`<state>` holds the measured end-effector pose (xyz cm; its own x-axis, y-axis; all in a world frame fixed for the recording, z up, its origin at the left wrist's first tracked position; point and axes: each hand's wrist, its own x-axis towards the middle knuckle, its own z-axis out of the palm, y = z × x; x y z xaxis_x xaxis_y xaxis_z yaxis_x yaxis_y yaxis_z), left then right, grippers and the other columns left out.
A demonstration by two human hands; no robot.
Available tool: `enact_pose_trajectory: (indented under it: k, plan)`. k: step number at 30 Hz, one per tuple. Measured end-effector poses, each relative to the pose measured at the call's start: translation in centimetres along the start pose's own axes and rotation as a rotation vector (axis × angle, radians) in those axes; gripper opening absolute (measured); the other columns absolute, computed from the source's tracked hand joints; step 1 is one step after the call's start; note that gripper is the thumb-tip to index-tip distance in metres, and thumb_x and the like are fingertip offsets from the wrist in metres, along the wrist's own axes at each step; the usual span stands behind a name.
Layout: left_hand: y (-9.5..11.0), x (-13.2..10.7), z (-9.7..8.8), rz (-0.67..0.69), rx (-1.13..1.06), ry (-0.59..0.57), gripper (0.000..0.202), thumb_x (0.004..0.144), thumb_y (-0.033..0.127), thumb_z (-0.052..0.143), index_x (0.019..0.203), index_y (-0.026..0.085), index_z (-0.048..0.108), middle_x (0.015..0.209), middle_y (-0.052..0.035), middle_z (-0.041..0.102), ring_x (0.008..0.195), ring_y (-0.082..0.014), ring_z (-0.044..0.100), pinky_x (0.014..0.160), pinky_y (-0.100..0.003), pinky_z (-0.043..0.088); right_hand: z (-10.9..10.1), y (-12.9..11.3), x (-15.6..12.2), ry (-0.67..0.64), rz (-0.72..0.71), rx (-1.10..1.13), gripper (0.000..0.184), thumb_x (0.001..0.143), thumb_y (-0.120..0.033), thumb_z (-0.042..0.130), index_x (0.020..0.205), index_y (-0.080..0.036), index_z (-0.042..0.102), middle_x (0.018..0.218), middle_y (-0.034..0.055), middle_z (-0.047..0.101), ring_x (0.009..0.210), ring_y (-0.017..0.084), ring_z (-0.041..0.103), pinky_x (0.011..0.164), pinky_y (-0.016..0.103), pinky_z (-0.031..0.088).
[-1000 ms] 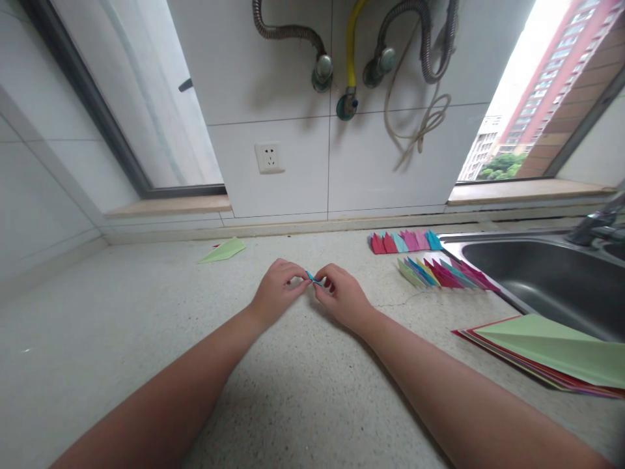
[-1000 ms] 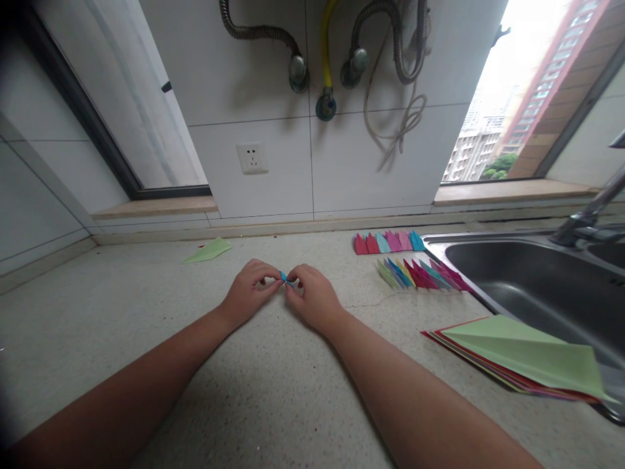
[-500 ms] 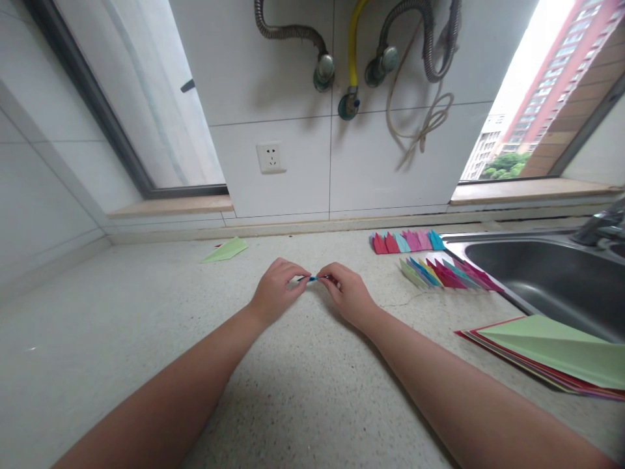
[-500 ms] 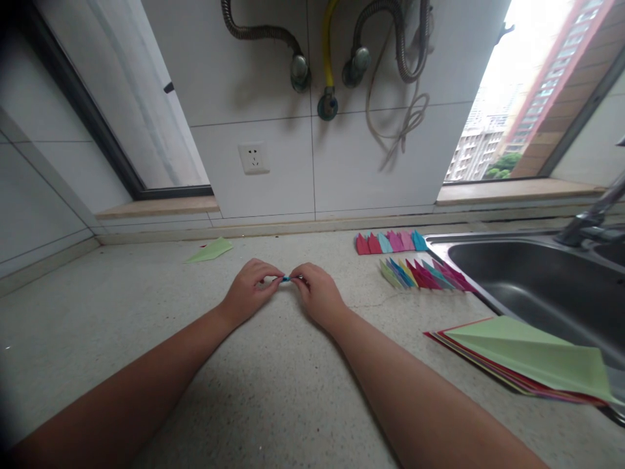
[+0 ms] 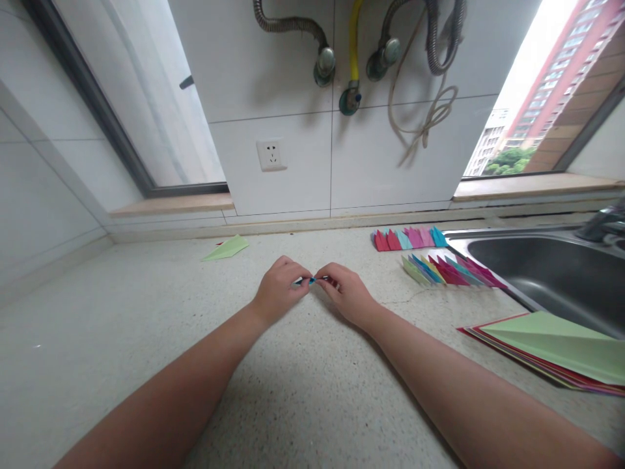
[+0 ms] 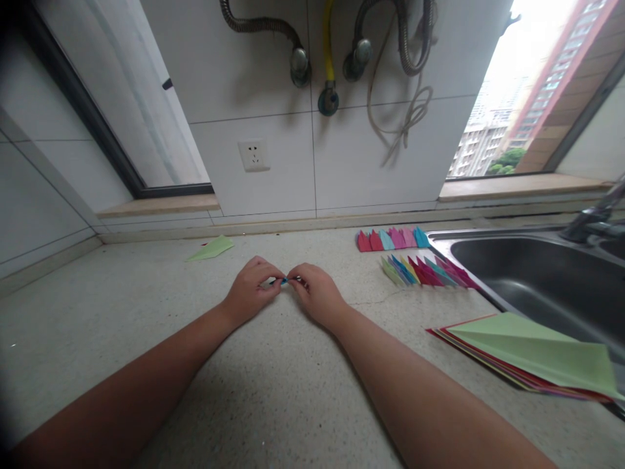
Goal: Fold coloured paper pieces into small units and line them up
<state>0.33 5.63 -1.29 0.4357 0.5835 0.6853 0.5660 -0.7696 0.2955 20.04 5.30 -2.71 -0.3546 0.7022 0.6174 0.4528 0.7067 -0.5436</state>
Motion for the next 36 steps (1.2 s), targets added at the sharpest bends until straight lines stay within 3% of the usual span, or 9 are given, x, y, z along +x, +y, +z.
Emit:
enact_pose_trajectory:
  k: [9, 19, 28, 36]
  plan:
    - [0.3, 0.1, -0.1, -0.004, -0.006, 0.004, 0.011, 0.083, 0.016, 0.061, 0.083, 0.023, 0.069, 0.076, -0.0024, 0.069, 0.081, -0.0209, 0.055, 0.076, -0.036, 0.045, -0.1, 0.0, 0.0, -0.046, -0.095, -0.017, 0.011, 0.089, -0.014, 0.056, 0.085, -0.020, 0.063, 0.083, 0.0047, 0.063, 0.084, 0.018, 0.057, 0.076, 0.031, 0.043]
    - [0.2, 0.0, 0.2, -0.010, -0.050, 0.012, 0.007, 0.081, 0.017, 0.064, 0.080, 0.022, 0.069, 0.073, -0.0027, 0.067, 0.081, -0.0210, 0.054, 0.076, -0.036, 0.045, -0.1, -0.1, -0.2, -0.060, -0.106, -0.014, 0.014, 0.089, -0.012, 0.053, 0.083, -0.020, 0.063, 0.083, 0.0052, 0.062, 0.084, 0.019, 0.056, 0.077, 0.032, 0.043]
    - [-0.5, 0.0, 0.2, -0.102, -0.076, 0.080, 0.012, 0.087, 0.026, 0.061, 0.096, 0.024, 0.069, 0.089, -0.0045, 0.070, 0.089, -0.0215, 0.058, 0.080, -0.037, 0.046, -0.1, 0.7, 0.0, 0.074, 0.023, 0.073, 0.008, 0.090, -0.017, 0.055, 0.088, -0.020, 0.062, 0.086, 0.0047, 0.065, 0.080, 0.017, 0.058, 0.074, 0.031, 0.045]
    - [-1.2, -0.2, 0.4, -0.141, -0.014, 0.068, 0.007, 0.086, 0.025, 0.063, 0.082, 0.022, 0.068, 0.076, -0.0026, 0.068, 0.076, -0.0192, 0.056, 0.071, -0.034, 0.045, -0.2, 0.7, 0.1, 0.109, 0.032, 0.140, 0.008, 0.088, -0.016, 0.055, 0.088, -0.020, 0.062, 0.090, 0.0057, 0.065, 0.085, 0.018, 0.060, 0.080, 0.034, 0.048]
